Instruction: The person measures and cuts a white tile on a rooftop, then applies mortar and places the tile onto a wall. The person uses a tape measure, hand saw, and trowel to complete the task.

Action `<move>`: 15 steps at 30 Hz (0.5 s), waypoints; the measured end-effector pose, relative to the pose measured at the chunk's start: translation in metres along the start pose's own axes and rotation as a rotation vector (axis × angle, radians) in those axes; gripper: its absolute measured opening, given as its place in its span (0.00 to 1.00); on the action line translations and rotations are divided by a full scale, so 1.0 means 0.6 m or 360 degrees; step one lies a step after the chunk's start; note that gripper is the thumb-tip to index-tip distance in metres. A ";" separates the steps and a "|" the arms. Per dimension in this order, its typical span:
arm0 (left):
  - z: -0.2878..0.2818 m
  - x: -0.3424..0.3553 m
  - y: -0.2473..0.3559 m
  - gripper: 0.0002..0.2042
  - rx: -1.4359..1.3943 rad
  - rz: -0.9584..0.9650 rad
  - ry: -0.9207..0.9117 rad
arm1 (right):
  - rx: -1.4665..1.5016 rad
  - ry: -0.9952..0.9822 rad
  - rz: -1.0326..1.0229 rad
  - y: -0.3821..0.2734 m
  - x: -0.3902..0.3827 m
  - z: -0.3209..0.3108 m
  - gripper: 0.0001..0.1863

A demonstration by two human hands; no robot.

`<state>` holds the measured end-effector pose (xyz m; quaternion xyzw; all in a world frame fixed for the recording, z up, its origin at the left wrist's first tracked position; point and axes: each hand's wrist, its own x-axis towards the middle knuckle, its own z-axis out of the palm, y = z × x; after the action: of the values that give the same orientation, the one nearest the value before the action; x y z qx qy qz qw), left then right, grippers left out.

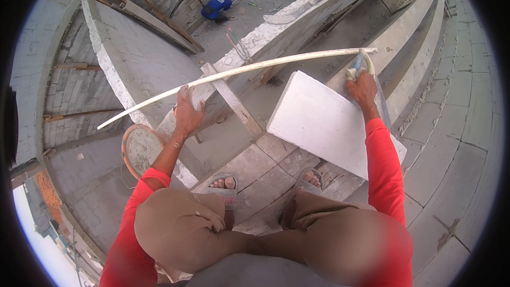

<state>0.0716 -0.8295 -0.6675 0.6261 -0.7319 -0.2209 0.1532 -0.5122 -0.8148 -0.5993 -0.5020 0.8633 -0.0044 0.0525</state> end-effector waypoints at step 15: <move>-0.025 0.219 0.283 0.32 0.0050 0.0494 -0.0827 | 0.0156 0.0335 0.0195 0.109 0.097 -0.034 0.23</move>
<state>-0.0871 -0.9409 -0.5740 0.4316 -0.8368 -0.3364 -0.0170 -0.5995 -0.8340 -0.5882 -0.4420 0.8918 -0.0959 -0.0140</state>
